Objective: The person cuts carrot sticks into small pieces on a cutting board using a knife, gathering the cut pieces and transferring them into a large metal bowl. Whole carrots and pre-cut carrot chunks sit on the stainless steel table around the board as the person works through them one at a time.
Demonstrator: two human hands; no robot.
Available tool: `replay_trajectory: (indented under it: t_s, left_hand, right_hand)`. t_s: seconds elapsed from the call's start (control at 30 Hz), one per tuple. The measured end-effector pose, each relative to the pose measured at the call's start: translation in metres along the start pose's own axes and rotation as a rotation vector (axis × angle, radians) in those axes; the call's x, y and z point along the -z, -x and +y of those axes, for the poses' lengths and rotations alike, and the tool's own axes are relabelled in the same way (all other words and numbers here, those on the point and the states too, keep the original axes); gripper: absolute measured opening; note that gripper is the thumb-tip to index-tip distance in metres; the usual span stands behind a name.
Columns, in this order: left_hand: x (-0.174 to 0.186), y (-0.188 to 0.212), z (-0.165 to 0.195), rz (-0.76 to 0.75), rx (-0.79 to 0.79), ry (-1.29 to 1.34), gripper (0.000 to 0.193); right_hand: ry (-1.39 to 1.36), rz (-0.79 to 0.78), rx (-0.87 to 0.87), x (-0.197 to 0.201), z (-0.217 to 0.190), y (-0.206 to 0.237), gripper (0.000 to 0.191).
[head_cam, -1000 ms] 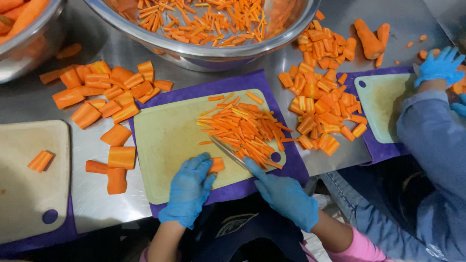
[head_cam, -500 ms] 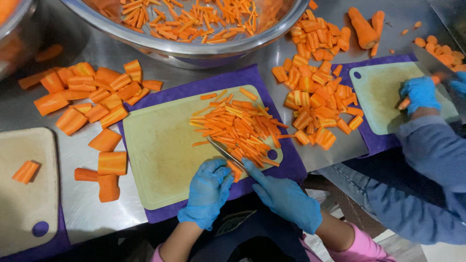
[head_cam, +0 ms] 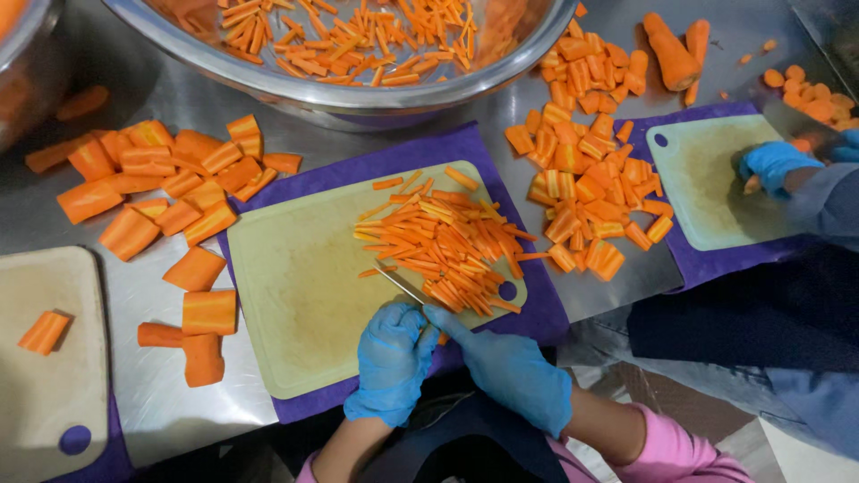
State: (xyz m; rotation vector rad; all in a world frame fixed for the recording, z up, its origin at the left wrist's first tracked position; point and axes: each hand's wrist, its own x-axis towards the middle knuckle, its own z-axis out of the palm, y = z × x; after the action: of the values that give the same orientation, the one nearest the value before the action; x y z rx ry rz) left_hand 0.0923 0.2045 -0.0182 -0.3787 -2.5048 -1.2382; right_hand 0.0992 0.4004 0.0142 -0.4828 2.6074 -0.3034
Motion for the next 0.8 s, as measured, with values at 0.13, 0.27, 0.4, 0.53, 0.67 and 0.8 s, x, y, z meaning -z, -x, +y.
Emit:
replay_trajectory:
  t_s: [0.13, 0.27, 0.4, 0.53, 0.67, 0.8]
  left_hand:
    - [-0.002, 0.001, -0.002, 0.022, -0.009, -0.031, 0.02]
    - [-0.002, 0.0, -0.002, -0.039, 0.063, -0.046, 0.019]
    - [0.004, 0.002, 0.0, -0.016, 0.032, 0.003, 0.017]
    - [0.007, 0.002, 0.002, -0.069, 0.133, 0.025, 0.014]
    - [0.006, 0.001, 0.001, -0.025, 0.118, 0.001, 0.013]
    - [0.004, 0.0, -0.002, -0.019, 0.126, -0.034, 0.016]
  right_hand:
    - [-0.147, 0.112, 0.134, 0.006, 0.011, 0.015, 0.07]
    - [-0.128, 0.135, 0.159, 0.002, 0.012, 0.027, 0.069]
    - [0.122, 0.072, 0.024, -0.012, -0.004, 0.013, 0.078]
    - [0.13, 0.083, 0.064, 0.002, -0.005, 0.002, 0.084]
    - [-0.023, -0.188, 0.049, 0.022, -0.004, -0.001, 0.088]
    - [0.14, 0.016, 0.064, 0.012, -0.019, -0.004, 0.097]
